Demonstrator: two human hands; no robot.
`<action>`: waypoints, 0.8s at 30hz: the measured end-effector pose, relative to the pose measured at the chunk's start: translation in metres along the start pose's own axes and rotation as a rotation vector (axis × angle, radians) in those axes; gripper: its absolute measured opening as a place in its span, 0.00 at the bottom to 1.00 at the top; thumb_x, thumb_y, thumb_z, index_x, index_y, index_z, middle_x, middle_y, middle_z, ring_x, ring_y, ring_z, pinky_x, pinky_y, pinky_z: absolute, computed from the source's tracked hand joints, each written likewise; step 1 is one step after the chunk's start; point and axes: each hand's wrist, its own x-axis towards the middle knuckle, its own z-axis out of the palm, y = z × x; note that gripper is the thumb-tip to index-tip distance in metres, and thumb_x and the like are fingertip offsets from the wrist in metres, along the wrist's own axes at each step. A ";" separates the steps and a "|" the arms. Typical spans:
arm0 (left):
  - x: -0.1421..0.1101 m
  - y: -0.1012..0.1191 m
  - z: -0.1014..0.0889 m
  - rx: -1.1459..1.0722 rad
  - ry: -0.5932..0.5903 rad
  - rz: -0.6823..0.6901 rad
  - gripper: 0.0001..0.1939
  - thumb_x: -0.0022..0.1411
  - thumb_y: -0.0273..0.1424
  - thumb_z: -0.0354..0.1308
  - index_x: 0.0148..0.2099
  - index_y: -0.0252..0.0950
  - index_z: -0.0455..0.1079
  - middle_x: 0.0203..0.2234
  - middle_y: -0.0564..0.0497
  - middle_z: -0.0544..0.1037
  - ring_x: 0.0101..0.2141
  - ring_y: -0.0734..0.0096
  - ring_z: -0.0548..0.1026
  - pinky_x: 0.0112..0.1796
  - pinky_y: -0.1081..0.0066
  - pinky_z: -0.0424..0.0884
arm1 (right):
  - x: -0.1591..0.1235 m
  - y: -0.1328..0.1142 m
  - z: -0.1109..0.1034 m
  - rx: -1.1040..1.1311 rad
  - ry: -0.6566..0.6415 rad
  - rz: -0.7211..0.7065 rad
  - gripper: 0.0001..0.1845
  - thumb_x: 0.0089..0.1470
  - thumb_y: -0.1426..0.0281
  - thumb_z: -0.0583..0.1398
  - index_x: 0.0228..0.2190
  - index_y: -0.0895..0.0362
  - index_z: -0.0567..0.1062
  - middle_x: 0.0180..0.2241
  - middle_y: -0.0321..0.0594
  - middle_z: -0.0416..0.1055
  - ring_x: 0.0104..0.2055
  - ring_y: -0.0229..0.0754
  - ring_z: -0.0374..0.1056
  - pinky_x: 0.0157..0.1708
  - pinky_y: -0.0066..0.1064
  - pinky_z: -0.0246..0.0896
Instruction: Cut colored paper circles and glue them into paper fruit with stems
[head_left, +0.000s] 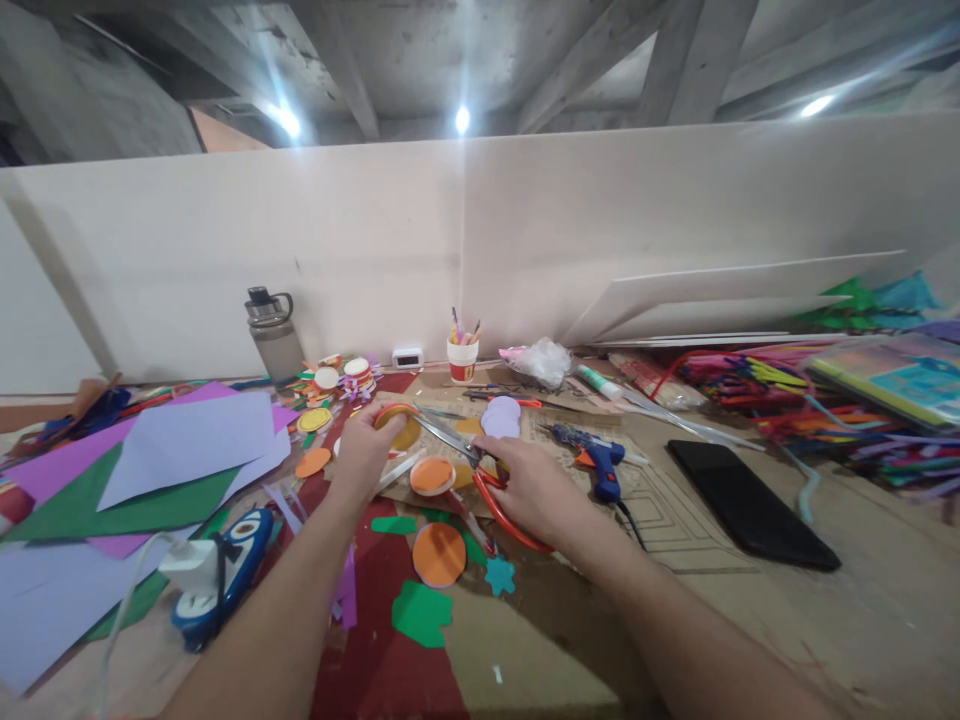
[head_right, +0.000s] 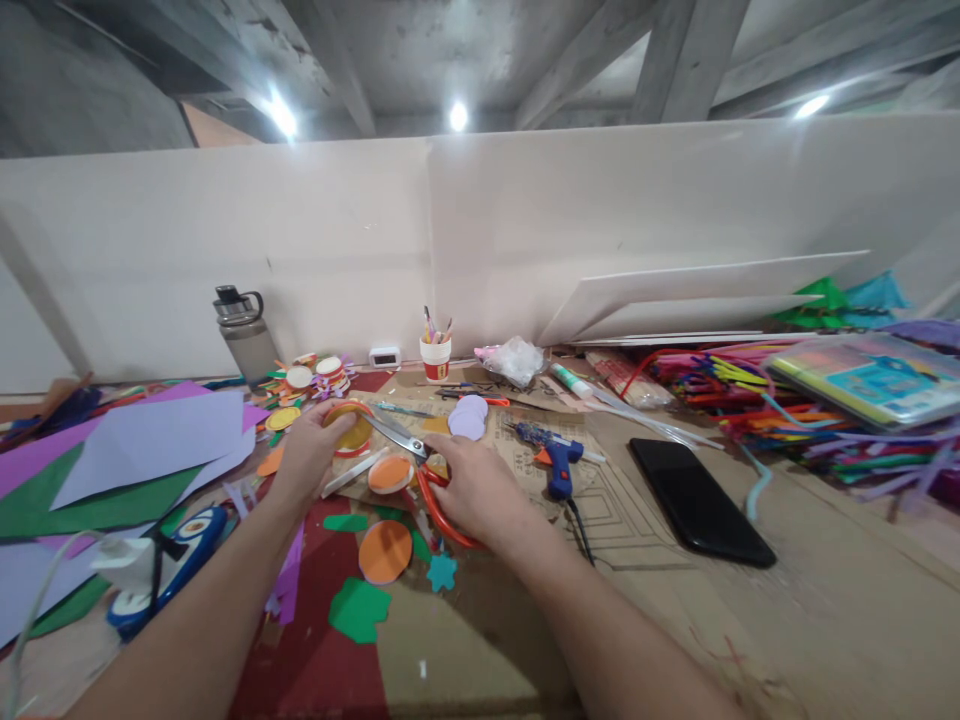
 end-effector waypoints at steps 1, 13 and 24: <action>0.000 0.001 0.000 0.010 -0.004 0.004 0.12 0.48 0.34 0.61 0.36 0.34 0.77 0.30 0.49 0.79 0.31 0.67 0.75 0.33 0.71 0.69 | 0.000 0.000 0.000 0.000 0.002 -0.003 0.24 0.53 0.69 0.55 0.53 0.55 0.70 0.47 0.46 0.74 0.47 0.47 0.70 0.47 0.34 0.61; -0.003 0.007 0.002 0.013 -0.001 -0.016 0.11 0.48 0.33 0.62 0.35 0.36 0.77 0.28 0.51 0.78 0.29 0.67 0.74 0.32 0.72 0.68 | 0.000 0.001 0.000 -0.004 -0.004 0.002 0.24 0.53 0.69 0.56 0.53 0.55 0.70 0.46 0.46 0.74 0.47 0.48 0.70 0.47 0.35 0.61; -0.004 0.008 0.001 0.041 -0.008 0.012 0.11 0.49 0.34 0.61 0.35 0.35 0.77 0.29 0.50 0.78 0.30 0.67 0.74 0.33 0.72 0.68 | 0.000 -0.002 -0.003 0.006 -0.004 0.000 0.24 0.53 0.69 0.56 0.52 0.55 0.71 0.45 0.46 0.75 0.45 0.47 0.70 0.44 0.34 0.62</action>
